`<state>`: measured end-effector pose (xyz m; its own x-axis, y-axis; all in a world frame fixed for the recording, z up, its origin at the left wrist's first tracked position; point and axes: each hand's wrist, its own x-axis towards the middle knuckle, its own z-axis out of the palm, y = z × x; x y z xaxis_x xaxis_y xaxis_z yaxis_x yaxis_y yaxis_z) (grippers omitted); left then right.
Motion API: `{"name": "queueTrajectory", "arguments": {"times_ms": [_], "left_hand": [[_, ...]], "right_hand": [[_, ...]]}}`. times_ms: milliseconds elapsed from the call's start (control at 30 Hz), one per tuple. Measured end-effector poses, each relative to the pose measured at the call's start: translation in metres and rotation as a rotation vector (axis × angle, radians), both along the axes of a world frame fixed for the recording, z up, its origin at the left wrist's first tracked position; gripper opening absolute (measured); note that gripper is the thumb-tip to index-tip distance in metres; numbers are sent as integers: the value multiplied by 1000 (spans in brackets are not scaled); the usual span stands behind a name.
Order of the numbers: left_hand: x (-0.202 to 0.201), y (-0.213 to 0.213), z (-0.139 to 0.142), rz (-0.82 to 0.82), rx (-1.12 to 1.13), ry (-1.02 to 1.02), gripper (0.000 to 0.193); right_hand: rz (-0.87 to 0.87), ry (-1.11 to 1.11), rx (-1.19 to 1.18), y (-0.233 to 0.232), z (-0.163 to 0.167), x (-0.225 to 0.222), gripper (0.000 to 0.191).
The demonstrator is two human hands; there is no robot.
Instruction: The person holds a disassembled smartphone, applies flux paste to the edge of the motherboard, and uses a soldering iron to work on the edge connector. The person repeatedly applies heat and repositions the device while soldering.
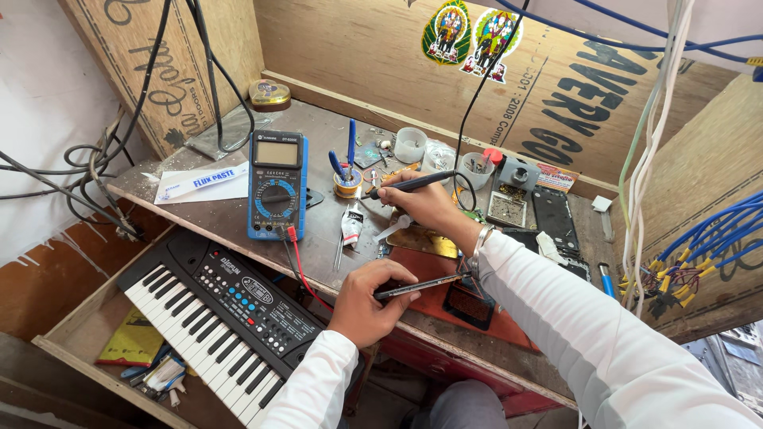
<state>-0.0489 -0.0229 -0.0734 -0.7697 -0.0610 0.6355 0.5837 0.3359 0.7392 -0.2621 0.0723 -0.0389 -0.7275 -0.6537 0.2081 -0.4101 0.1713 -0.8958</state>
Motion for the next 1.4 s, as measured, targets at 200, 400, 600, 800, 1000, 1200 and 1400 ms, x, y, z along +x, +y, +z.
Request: {"name": "queueTrajectory", "arguments": {"times_ms": [200,400,600,800,1000,1200,1400], "left_hand": [[1,0,1,-4,2,-2,16],[0,-1,2,-7,-10,15,15],[0,-1,3,-1,-19,29,15],[0,-1,3,0,-15,18,15],[-1,-2,3,1,-20,31,16],[-1,-2,3,5,-17,28,16],[-1,-2,4,3,-13,20,16]], "right_hand": [[18,-33,-15,0,1,0,29],[28,-9,-13,1,2,1,28],[13,-24,-8,0,5,3,29],[10,-8,1,0,8,5,29],[11,1,4,-1,10,6,29],[3,-8,4,-2,10,6,30],[6,-12,2,-2,13,8,30]]}}
